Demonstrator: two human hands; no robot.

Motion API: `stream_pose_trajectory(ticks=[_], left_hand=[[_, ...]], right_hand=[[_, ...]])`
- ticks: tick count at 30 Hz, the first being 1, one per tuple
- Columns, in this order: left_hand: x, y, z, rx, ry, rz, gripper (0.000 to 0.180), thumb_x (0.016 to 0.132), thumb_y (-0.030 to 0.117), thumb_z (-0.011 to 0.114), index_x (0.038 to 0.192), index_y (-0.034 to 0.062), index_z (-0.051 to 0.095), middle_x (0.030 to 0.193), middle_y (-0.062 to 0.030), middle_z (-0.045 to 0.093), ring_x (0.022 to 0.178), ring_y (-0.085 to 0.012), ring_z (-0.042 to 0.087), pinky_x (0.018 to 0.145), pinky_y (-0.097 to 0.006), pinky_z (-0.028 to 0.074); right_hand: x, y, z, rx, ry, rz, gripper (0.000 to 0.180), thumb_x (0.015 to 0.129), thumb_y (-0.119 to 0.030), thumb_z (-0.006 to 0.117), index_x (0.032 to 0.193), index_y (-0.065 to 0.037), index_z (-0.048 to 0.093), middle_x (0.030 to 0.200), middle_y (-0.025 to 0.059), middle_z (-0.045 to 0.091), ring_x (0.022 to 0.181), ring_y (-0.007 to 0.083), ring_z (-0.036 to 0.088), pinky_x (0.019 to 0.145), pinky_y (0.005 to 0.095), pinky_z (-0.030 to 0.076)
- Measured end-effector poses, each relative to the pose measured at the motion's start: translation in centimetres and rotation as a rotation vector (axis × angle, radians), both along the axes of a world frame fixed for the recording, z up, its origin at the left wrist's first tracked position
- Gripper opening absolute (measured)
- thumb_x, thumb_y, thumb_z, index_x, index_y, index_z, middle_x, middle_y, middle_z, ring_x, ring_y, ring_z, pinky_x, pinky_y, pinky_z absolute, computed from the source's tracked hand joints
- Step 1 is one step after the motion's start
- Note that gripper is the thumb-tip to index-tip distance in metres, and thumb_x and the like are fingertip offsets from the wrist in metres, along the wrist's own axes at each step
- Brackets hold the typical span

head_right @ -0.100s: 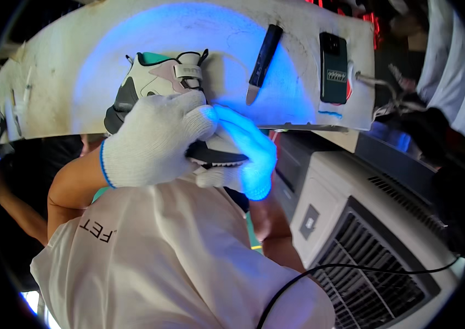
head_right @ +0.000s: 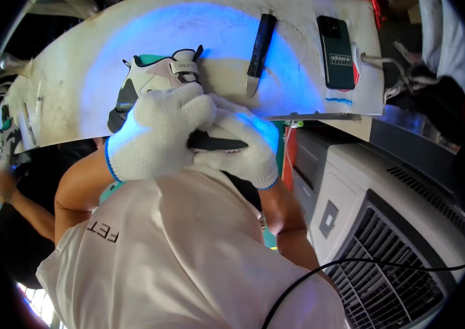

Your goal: The person uses a small black tool to scrape and clean the surface of a white and green sneaker. They repeatedly rub the tool against the shoe's upper and sole, rotating the shoe to access different areas. The person handles the shoe with gloved hands, focusing on specific spots on the sneaker.

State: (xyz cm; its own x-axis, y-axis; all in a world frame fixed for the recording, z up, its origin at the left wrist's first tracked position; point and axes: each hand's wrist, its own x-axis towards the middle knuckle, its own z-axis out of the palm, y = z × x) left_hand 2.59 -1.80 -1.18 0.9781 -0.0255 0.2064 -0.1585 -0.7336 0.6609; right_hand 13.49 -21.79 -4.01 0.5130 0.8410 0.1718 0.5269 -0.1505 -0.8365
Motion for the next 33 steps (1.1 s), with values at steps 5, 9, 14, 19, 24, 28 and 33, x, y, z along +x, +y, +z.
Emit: stream_pose_trajectory(ticks=[5,9,14,19,24,28,33], left_hand=[[-0.3,0.5,1.8,0.178,0.07,-0.096,0.052,0.071,0.021,0.098,0.109,0.0081,0.064,0.11,-0.0136,0.067,0.088,-0.0378,0.07,0.079,-0.045,0.059],[-3.0,1.7,3.1,-0.036,0.002,-0.011,0.079,0.063,0.018,0.103,0.131,0.0046,0.066,0.142,-0.0169,0.067,0.114,-0.0371,0.071,0.094,-0.046,0.06],[-8.7,0.2,2.3,0.408,0.214,0.33,0.065,0.064,0.024,0.098,0.119,0.0076,0.067,0.116,-0.0147,0.068,0.106,-0.0403,0.066,0.088,-0.05,0.057],[-7.4,-0.2,1.7,0.516,0.136,0.279,0.052,0.068,0.031,0.094,0.105,0.0079,0.067,0.099,-0.0119,0.062,0.096,-0.0366,0.061,0.084,-0.049,0.05],[-5.0,-0.7,1.3,0.53,0.067,0.147,0.042,0.07,0.022,0.088,0.102,0.0062,0.066,0.102,-0.0124,0.064,0.098,-0.0357,0.063,0.085,-0.048,0.05],[-4.0,0.7,0.9,0.331,0.126,0.162,0.046,0.063,0.023,0.094,0.089,0.0104,0.059,0.097,-0.0108,0.062,0.093,-0.0377,0.063,0.079,-0.048,0.051],[-3.6,1.3,1.3,0.214,0.257,0.202,0.049,0.059,0.025,0.097,0.084,0.0109,0.058,0.092,-0.0115,0.061,0.089,-0.0384,0.063,0.076,-0.048,0.052]], right_hand=[[-0.2,0.1,-3.4,0.286,-0.011,-0.005,0.067,0.071,-0.025,0.106,0.128,-0.005,0.079,0.132,0.0166,0.079,0.113,0.0336,0.08,0.096,0.0408,0.066],[-0.5,-0.3,-3.7,0.296,0.017,0.003,0.07,0.072,-0.026,0.106,0.131,-0.003,0.078,0.129,0.0196,0.079,0.114,0.0338,0.08,0.099,0.0424,0.065],[-1.3,-0.6,-4.2,0.301,0.133,-0.014,0.073,0.068,-0.025,0.108,0.13,0.0,0.079,0.13,0.0211,0.08,0.114,0.03,0.08,0.1,0.0393,0.063],[-0.8,-0.5,-3.8,0.295,0.179,0.02,0.071,0.07,-0.023,0.107,0.13,0.003,0.08,0.134,0.0215,0.079,0.119,0.028,0.079,0.101,0.0383,0.063],[-0.7,-0.4,-4.0,0.277,0.165,0.026,0.073,0.069,-0.024,0.108,0.13,0.004,0.079,0.135,0.0236,0.078,0.122,0.0297,0.078,0.106,0.0402,0.061],[-0.5,-0.3,-4.0,0.272,0.167,0.023,0.076,0.066,-0.024,0.108,0.131,0.003,0.078,0.134,0.0254,0.078,0.121,0.0316,0.079,0.106,0.0412,0.061],[-0.4,0.1,-2.9,0.228,0.109,0.028,0.076,0.066,-0.025,0.106,0.132,0.001,0.078,0.136,0.0241,0.078,0.12,0.0334,0.079,0.104,0.0415,0.062]])
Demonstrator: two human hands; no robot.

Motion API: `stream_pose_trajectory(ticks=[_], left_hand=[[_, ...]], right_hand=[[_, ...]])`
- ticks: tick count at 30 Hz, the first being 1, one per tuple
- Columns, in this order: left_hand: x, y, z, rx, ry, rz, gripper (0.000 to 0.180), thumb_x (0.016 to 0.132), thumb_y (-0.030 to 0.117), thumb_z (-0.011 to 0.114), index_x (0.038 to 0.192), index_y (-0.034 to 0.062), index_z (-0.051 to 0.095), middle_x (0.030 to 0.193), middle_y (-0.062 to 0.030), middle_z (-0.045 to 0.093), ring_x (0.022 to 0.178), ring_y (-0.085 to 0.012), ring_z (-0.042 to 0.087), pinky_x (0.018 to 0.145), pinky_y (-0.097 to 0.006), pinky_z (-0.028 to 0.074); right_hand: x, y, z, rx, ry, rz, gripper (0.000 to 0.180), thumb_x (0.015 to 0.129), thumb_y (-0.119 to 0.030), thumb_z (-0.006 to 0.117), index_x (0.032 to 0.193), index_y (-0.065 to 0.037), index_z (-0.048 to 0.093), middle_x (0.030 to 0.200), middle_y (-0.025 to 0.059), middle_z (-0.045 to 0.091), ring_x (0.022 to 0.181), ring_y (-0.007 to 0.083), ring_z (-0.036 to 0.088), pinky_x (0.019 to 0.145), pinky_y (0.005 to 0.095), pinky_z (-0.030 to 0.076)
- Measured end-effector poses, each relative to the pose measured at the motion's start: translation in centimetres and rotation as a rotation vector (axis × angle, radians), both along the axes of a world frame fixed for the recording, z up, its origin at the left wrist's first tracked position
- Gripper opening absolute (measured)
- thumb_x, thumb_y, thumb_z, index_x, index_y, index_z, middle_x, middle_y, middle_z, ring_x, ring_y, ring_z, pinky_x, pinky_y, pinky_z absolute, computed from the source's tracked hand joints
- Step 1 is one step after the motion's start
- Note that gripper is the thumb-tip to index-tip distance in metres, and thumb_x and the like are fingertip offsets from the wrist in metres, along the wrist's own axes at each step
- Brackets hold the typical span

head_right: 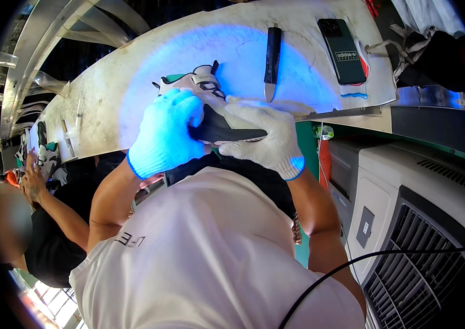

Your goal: The person uses a small black tool to scrape and clean the surface of a white and green sneaker. They repeatedly rub the tool against the shoe's upper and sole, rotating the shoe to access different areas. The person handles the shoe with gloved hands, focusing on specific spots on the sneaker.

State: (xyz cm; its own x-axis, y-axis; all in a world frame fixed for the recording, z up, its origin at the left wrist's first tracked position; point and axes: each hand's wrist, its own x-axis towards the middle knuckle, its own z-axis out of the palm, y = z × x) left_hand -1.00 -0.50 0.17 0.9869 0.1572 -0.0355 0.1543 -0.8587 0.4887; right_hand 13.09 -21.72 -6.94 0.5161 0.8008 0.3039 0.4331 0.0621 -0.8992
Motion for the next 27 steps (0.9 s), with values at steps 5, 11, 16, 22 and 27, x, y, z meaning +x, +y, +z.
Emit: stream_pose_trajectory(ticks=[5,11,16,22,27], left_hand=[[0.8,0.2,0.5,-0.044,0.079,0.05,0.049,0.059,0.027,0.098,0.088,0.0102,0.062,0.092,-0.012,0.065,0.087,-0.0392,0.066,0.077,-0.048,0.054],[1.3,1.3,0.4,-0.162,0.031,0.007,0.053,0.059,0.03,0.1,0.092,0.0091,0.064,0.086,-0.0111,0.068,0.078,-0.0374,0.068,0.07,-0.046,0.055],[2.1,1.9,1.0,-0.163,0.1,-0.049,0.053,0.058,0.034,0.098,0.091,0.0104,0.063,0.086,-0.0103,0.069,0.077,-0.0359,0.068,0.068,-0.046,0.054],[1.9,3.1,-0.6,-0.235,-0.14,-0.176,0.054,0.063,0.026,0.098,0.103,0.0103,0.065,0.091,-0.0077,0.068,0.085,-0.0295,0.068,0.074,-0.041,0.056],[-0.9,9.8,-1.9,-1.427,-0.213,0.331,0.057,0.087,0.001,0.089,0.137,0.0056,0.062,0.133,-0.0109,0.069,0.103,-0.0155,0.07,0.09,-0.033,0.058]], right_hand=[[0.4,0.1,0.3,-0.032,-0.049,0.014,0.077,0.069,-0.025,0.106,0.137,-0.003,0.077,0.142,0.0205,0.076,0.124,0.0332,0.078,0.106,0.0416,0.062],[1.1,0.1,2.5,-0.188,0.053,0.068,0.087,0.069,-0.023,0.106,0.145,-0.001,0.071,0.142,0.0186,0.076,0.126,0.0327,0.077,0.108,0.042,0.061],[2.3,3.5,5.8,-0.513,0.127,0.111,0.063,0.084,-0.044,0.093,0.124,0.0,0.074,0.106,0.0243,0.078,0.099,0.0398,0.079,0.082,0.0449,0.061],[0.9,5.0,5.3,-0.405,-0.122,-0.026,0.04,0.091,-0.031,0.086,0.116,-0.002,0.075,0.098,0.0233,0.077,0.087,0.0438,0.077,0.075,0.0472,0.061],[-1.2,3.5,3.7,-0.187,-0.223,-0.416,0.031,0.1,-0.015,0.082,0.126,-0.001,0.074,0.101,0.0156,0.083,0.089,0.0302,0.083,0.08,0.0397,0.063]])
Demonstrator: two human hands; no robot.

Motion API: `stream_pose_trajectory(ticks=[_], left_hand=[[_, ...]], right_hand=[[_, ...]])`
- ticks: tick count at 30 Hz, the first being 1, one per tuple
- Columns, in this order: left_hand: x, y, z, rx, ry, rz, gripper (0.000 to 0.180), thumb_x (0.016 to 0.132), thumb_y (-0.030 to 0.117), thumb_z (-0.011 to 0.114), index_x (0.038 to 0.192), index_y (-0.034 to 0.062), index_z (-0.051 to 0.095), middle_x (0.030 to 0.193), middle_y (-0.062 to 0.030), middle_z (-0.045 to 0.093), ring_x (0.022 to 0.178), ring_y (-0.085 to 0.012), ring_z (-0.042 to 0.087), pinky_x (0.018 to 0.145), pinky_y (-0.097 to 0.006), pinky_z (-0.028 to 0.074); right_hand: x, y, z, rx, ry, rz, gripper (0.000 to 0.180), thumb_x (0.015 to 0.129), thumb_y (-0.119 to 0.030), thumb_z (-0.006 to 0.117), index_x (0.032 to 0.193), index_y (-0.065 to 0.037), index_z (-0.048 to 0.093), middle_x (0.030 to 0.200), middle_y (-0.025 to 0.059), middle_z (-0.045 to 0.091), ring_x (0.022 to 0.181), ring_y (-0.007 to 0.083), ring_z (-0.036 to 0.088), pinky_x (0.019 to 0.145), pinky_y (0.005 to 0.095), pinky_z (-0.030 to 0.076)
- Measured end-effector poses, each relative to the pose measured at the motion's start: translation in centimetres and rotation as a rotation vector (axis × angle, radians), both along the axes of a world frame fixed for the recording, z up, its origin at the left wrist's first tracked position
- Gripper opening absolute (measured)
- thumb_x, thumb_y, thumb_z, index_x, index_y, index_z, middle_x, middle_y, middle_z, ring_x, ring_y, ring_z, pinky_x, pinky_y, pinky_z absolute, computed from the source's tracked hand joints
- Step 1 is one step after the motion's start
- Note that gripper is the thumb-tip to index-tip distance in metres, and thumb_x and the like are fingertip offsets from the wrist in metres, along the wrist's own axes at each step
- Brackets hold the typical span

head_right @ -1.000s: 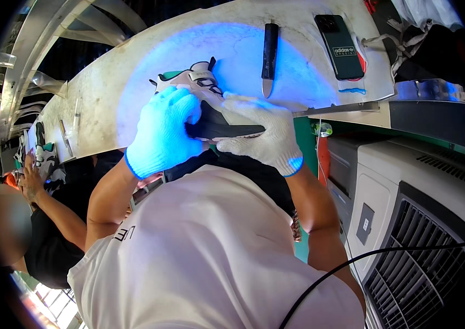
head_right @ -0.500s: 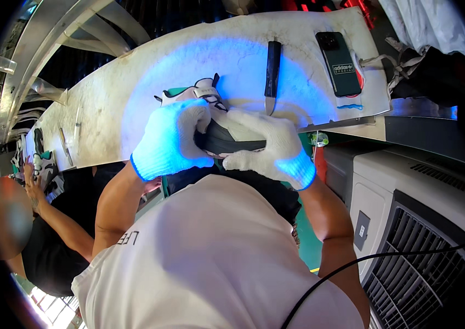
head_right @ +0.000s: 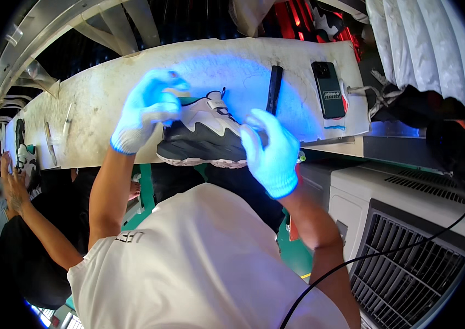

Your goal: The person uses a small black tool to scrape and clean the surface of a white and green sneaker. They repeatedly rub the tool against the shoe's upper and sole, rotating the shoe to access different areas. The person handles the shoe with gloved hands, focusing on specific spots on the sneaker.

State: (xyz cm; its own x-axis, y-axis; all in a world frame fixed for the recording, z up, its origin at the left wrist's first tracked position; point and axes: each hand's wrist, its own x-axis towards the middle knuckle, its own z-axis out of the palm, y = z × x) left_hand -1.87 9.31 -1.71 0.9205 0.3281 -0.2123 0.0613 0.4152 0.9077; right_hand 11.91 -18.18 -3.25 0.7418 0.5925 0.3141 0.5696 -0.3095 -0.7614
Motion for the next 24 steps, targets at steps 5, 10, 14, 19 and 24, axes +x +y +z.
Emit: stream_pose_trajectory(ticks=[5,10,14,19,24], left_hand=[[-7.6,-0.8,-5.9,0.714,-0.025,0.17,0.062,0.084,-0.001,0.087,0.141,0.0025,0.064,0.138,-0.0151,0.07,0.123,-0.028,0.073,0.104,-0.041,0.059],[-4.9,-1.1,-4.2,1.5,-0.121,0.12,0.078,0.076,0.014,0.094,0.149,0.0063,0.066,0.146,-0.0229,0.069,0.137,-0.0441,0.065,0.117,-0.051,0.053],[-3.5,0.9,2.4,1.401,-0.027,-0.165,0.063,0.082,0.016,0.091,0.142,0.0085,0.073,0.137,-0.0227,0.075,0.13,-0.0413,0.072,0.111,-0.046,0.058],[-3.0,-3.9,13.2,1.474,0.001,-0.187,0.08,0.068,0.049,0.099,0.133,0.0094,0.075,0.11,-0.0177,0.082,0.094,-0.0405,0.081,0.086,-0.045,0.065],[-0.4,-5.5,15.2,1.523,0.155,-0.284,0.079,0.069,0.05,0.098,0.131,0.0064,0.075,0.102,-0.0204,0.082,0.091,-0.0417,0.08,0.084,-0.046,0.063]], right_hand=[[-2.2,-0.5,-2.2,0.123,0.2,-0.097,0.032,0.099,-0.01,0.083,0.128,0.003,0.075,0.098,0.0145,0.084,0.09,0.0215,0.081,0.084,0.0355,0.063],[2.0,1.6,-2.0,0.169,0.439,0.05,0.026,0.105,-0.013,0.076,0.123,0.005,0.076,0.102,0.0085,0.081,0.095,0.0119,0.074,0.085,0.0309,0.06],[6.0,5.3,-1.6,0.195,0.716,0.161,0.046,0.114,-0.042,0.065,0.116,0.003,0.076,0.098,0.01,0.081,0.09,0.0154,0.076,0.079,0.0328,0.06],[2.2,8.8,-3.1,0.486,1.248,-0.103,0.057,0.117,-0.055,0.052,0.109,-0.004,0.075,0.087,0.0072,0.076,0.088,0.0165,0.074,0.077,0.0327,0.059],[1.8,7.5,-2.6,0.802,1.298,-0.024,0.04,0.117,-0.044,0.057,0.118,-0.008,0.075,0.112,0.0072,0.076,0.103,0.0181,0.075,0.092,0.034,0.062]])
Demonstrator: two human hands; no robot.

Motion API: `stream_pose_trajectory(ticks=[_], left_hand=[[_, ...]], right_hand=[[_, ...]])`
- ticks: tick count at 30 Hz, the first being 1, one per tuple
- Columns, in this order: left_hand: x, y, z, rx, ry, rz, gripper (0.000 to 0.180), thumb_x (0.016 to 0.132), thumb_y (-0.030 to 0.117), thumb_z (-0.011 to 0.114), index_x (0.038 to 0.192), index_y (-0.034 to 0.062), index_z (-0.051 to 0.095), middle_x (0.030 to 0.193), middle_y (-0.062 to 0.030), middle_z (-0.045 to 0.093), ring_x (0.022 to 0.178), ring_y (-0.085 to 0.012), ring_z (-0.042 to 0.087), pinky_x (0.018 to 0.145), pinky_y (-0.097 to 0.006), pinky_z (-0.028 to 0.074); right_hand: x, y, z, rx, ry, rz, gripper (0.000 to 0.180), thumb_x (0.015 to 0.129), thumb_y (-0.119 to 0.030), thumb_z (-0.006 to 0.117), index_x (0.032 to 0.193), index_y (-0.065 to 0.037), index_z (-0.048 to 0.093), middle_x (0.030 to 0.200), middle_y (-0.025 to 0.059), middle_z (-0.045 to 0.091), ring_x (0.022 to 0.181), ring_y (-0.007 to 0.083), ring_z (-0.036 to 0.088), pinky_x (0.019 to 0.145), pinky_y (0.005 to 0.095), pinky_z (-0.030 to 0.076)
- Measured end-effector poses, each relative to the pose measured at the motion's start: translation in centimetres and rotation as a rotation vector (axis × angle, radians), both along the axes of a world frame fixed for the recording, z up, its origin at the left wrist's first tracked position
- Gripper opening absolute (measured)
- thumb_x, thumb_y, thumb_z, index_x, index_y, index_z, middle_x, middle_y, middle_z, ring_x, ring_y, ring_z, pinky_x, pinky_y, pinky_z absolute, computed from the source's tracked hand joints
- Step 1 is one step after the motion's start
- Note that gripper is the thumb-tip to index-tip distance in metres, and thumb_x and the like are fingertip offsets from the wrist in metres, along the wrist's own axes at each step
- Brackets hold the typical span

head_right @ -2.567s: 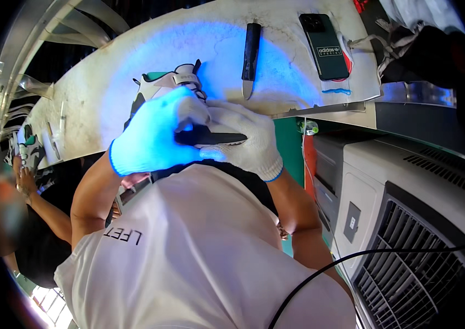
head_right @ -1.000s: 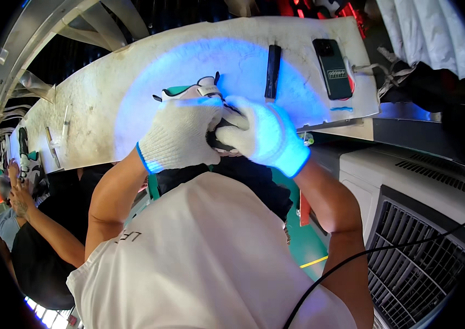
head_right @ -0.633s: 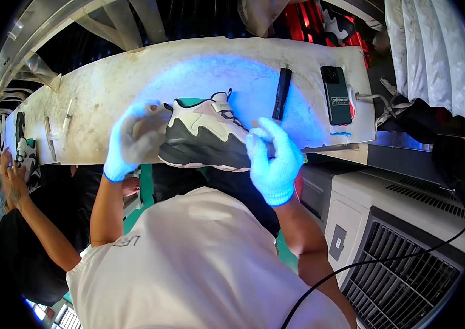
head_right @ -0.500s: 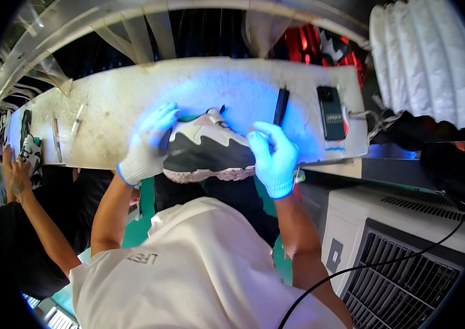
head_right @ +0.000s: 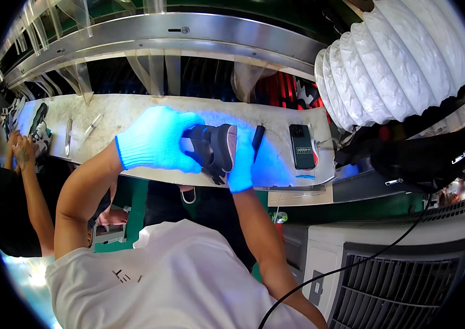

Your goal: The person uses a small black tool to scrape and clean the surface of a white and green sneaker. They repeatedly rub the tool against the shoe's upper and sole, rotating the shoe to access different areas. The person handles the shoe with gloved hands, focusing on specific spots on the sneaker.

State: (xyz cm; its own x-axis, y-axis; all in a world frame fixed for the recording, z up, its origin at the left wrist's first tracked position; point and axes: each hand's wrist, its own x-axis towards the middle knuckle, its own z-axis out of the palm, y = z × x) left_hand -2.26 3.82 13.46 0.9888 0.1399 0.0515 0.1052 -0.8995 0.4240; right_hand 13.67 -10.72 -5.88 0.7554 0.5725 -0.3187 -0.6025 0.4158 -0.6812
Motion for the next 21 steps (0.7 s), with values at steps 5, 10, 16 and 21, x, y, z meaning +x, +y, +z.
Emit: stream_pose_trajectory(ticks=[5,10,16,21], left_hand=[[0.9,-1.9,1.2,0.081,-0.008,0.003,0.079,0.071,0.049,0.097,0.134,0.0068,0.076,0.101,-0.0199,0.081,0.089,-0.0416,0.079,0.084,-0.046,0.063],[1.6,-3.1,0.9,0.005,0.02,-0.036,0.079,0.072,0.05,0.097,0.135,0.007,0.076,0.102,-0.0198,0.081,0.09,-0.0422,0.079,0.084,-0.047,0.063],[3.1,-3.0,2.1,0.077,0.103,-0.096,0.083,0.07,0.048,0.097,0.14,0.0088,0.075,0.105,-0.0175,0.083,0.089,-0.0393,0.08,0.085,-0.044,0.064],[4.0,2.4,1.1,-0.257,0.2,-0.139,0.086,0.066,0.028,0.103,0.143,0.0055,0.073,0.129,-0.02,0.079,0.112,-0.0361,0.079,0.102,-0.043,0.062]], right_hand=[[1.1,-5.1,6.5,0.086,-0.847,0.13,0.107,0.1,-0.08,0.063,0.167,0.001,0.043,0.165,0.0187,0.054,0.149,0.0308,0.057,0.127,0.0444,0.045],[1.5,-6.0,6.6,0.282,-0.718,0.132,0.087,0.093,-0.059,0.084,0.15,0.001,0.058,0.139,0.0176,0.07,0.127,0.0299,0.069,0.115,0.0442,0.053],[2.5,-7.0,11.3,0.034,-1.172,0.256,0.074,0.083,-0.027,0.093,0.147,0.001,0.067,0.146,0.0154,0.068,0.132,0.0285,0.068,0.117,0.0418,0.052],[1.6,-6.0,12.9,-0.192,-1.057,0.292,0.042,0.097,-0.02,0.082,0.134,-0.001,0.077,0.118,0.0059,0.079,0.099,0.0112,0.07,0.087,0.0284,0.056]])
